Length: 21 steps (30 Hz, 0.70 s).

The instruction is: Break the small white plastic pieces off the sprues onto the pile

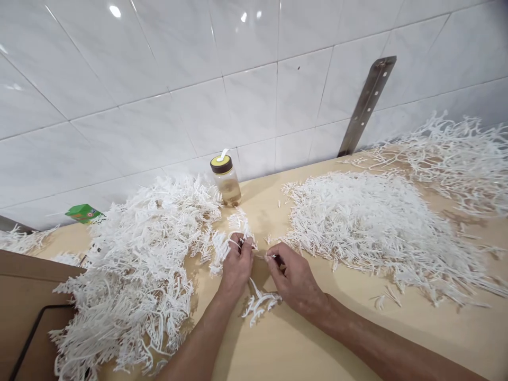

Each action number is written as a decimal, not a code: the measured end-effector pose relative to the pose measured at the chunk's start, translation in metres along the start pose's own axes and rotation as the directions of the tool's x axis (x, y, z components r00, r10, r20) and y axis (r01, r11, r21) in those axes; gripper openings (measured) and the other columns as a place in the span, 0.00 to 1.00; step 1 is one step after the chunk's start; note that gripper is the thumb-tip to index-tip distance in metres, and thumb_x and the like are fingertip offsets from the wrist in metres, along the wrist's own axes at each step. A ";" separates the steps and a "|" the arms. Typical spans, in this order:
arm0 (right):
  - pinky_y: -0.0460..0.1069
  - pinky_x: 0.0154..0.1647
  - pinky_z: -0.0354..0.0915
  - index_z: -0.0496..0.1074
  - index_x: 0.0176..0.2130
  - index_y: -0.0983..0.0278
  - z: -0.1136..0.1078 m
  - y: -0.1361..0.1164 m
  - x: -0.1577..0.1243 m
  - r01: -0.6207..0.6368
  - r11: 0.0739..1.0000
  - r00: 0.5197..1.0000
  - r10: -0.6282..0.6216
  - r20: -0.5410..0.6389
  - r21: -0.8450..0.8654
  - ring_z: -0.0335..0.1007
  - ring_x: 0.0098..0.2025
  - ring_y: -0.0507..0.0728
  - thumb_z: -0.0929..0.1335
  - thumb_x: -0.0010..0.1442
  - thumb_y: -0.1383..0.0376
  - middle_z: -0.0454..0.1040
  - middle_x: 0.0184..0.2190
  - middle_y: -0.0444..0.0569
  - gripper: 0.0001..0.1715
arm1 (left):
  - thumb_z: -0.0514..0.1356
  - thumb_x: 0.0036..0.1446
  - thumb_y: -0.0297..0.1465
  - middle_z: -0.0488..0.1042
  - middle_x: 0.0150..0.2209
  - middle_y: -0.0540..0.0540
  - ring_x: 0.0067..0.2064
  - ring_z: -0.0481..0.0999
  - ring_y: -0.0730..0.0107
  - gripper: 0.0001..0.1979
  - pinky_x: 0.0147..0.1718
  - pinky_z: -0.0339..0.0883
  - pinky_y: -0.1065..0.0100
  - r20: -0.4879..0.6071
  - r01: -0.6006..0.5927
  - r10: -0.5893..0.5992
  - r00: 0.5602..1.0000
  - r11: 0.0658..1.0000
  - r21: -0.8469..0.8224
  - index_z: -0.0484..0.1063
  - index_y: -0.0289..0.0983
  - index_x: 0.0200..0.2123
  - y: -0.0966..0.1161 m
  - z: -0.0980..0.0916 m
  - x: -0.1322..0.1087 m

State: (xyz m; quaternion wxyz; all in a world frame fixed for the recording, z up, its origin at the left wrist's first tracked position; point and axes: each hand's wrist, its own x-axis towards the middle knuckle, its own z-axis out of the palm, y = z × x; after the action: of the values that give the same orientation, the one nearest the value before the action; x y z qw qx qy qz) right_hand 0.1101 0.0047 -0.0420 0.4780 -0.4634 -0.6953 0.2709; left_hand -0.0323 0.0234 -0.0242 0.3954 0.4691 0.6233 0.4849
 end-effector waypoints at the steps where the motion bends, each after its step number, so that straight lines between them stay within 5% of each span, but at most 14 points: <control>1: 0.47 0.27 0.63 0.67 0.37 0.62 -0.003 0.003 0.001 -0.045 0.999 0.999 0.046 -0.013 0.008 0.64 0.25 0.52 0.63 0.66 0.63 0.68 0.25 0.43 0.07 | 0.58 0.59 0.44 0.62 0.21 0.56 0.23 0.64 0.74 0.13 0.25 0.60 0.73 0.020 -0.008 0.009 1.000 1.000 -0.009 0.65 0.41 0.33 -0.001 0.000 0.000; 9: 0.48 0.23 0.63 0.71 0.42 0.64 -0.030 0.005 0.020 -0.079 0.990 0.996 0.074 -0.049 -0.114 0.65 0.23 0.52 0.65 0.58 0.67 0.69 0.28 0.46 0.11 | 0.56 0.61 0.43 0.65 0.24 0.54 0.27 0.67 0.72 0.12 0.31 0.62 0.70 0.078 -0.134 0.123 0.989 0.977 0.164 0.67 0.40 0.35 0.004 0.000 -0.010; 14: 0.49 0.27 0.65 0.72 0.40 0.63 -0.024 -0.005 0.015 -0.099 0.989 0.991 0.108 0.083 -0.106 0.66 0.25 0.53 0.68 0.59 0.61 0.72 0.29 0.47 0.10 | 0.56 0.61 0.42 0.69 0.26 0.52 0.31 0.71 0.67 0.11 0.37 0.63 0.66 0.076 -0.135 0.122 0.990 0.967 0.216 0.67 0.40 0.34 0.010 0.003 -0.011; 21: 0.50 0.33 0.64 0.72 0.34 0.62 -0.020 0.001 0.014 0.005 0.998 0.999 -0.003 0.046 -0.057 0.68 0.31 0.55 0.64 0.67 0.61 0.74 0.30 0.48 0.11 | 0.57 0.59 0.40 0.71 0.26 0.50 0.31 0.72 0.66 0.10 0.37 0.64 0.65 0.100 -0.167 0.151 0.984 0.968 0.187 0.68 0.39 0.32 0.012 0.004 -0.012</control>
State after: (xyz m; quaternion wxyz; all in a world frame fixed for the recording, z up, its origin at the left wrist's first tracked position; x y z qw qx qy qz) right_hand 0.1274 0.0167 -0.0290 0.4491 -0.4690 -0.7144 0.2607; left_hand -0.0230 0.0133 -0.0126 0.3336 0.5740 0.6107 0.4316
